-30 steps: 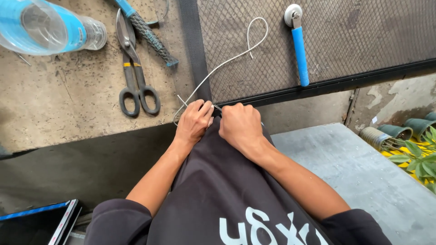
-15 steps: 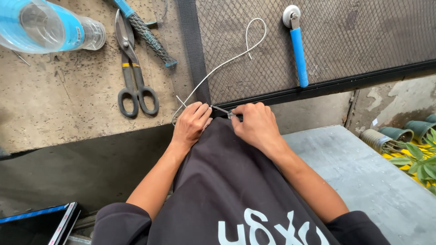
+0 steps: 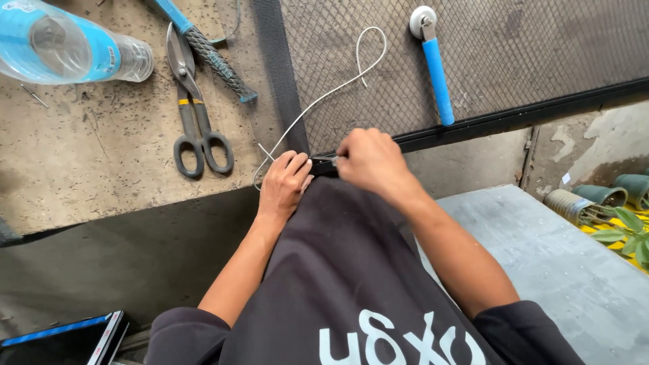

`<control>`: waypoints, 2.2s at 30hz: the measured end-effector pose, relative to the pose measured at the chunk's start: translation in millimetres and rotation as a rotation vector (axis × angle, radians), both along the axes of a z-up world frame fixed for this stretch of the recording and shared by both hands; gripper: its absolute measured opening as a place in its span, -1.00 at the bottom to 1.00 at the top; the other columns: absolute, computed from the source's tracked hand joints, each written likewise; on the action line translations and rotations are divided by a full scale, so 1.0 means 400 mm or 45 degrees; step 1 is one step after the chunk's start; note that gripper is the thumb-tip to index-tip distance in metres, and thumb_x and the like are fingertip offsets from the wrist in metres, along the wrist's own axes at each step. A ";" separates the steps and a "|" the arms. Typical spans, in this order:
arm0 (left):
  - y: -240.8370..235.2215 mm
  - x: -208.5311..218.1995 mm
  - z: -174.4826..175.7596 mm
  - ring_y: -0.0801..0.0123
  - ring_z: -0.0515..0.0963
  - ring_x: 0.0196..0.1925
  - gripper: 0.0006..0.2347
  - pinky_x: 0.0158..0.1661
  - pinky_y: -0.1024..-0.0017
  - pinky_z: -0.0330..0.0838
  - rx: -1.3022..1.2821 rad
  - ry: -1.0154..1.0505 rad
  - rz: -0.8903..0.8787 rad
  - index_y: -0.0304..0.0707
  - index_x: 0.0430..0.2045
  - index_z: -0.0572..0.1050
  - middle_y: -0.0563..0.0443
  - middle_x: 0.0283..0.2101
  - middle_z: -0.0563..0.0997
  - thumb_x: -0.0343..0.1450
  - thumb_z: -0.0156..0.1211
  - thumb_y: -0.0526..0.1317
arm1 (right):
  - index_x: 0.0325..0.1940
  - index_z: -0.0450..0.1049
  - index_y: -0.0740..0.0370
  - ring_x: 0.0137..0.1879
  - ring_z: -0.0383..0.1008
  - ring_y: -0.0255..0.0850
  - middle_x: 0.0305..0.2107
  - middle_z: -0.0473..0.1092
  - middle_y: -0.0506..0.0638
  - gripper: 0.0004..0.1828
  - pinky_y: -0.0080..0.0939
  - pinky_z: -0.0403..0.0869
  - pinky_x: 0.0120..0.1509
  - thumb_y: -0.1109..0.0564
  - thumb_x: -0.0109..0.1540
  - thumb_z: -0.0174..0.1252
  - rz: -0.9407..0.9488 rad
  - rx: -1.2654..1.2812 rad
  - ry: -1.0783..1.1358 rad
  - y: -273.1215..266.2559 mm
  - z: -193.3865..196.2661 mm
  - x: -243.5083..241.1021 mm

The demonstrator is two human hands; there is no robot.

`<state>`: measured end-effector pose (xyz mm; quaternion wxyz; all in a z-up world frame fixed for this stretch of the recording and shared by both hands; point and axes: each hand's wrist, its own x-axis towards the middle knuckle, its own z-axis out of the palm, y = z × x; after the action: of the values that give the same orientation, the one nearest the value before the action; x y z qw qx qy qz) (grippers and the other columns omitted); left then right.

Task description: Trimming excess metal mesh from a screen frame using snips and securing the edges with a screwdriver.

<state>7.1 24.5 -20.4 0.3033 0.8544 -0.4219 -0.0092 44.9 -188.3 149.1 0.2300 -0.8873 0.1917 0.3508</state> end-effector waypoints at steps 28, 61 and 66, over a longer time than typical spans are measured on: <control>-0.204 0.170 0.066 0.34 0.02 0.60 -0.48 0.53 0.12 -0.23 0.648 -0.069 0.019 0.10 0.47 0.17 0.18 0.55 0.18 0.56 -0.28 0.13 | 0.06 0.65 0.00 0.06 0.57 0.25 -0.18 0.61 0.20 -0.64 0.25 0.51 0.15 -0.07 0.23 0.19 -0.328 -0.111 -0.174 -0.161 0.068 -0.271; 0.379 0.070 0.092 -0.24 0.45 0.18 -0.49 0.07 -0.01 0.42 0.360 0.119 1.407 -0.38 0.42 0.21 -0.33 0.16 0.33 0.49 0.02 -0.40 | 0.41 0.38 0.16 0.19 0.48 0.09 0.08 0.51 0.13 -0.48 0.05 0.42 0.31 0.13 0.34 0.09 0.437 0.493 -0.474 -0.047 -0.240 -0.147; 0.315 0.147 0.040 -0.21 0.34 0.14 -0.40 0.00 -0.04 0.30 0.449 -0.196 1.492 -0.33 0.27 0.37 -0.31 0.27 0.27 0.27 0.31 -0.26 | 0.38 0.39 0.13 0.22 0.48 0.00 0.09 0.50 0.07 -0.51 -0.01 0.41 0.35 0.09 0.35 0.10 0.392 0.353 -0.520 -0.026 -0.202 -0.164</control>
<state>66.0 150.7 -4.2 0.0808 0.9796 0.1048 0.1512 -20.5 -198.6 68.1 0.3269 -0.9183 -0.0454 0.2186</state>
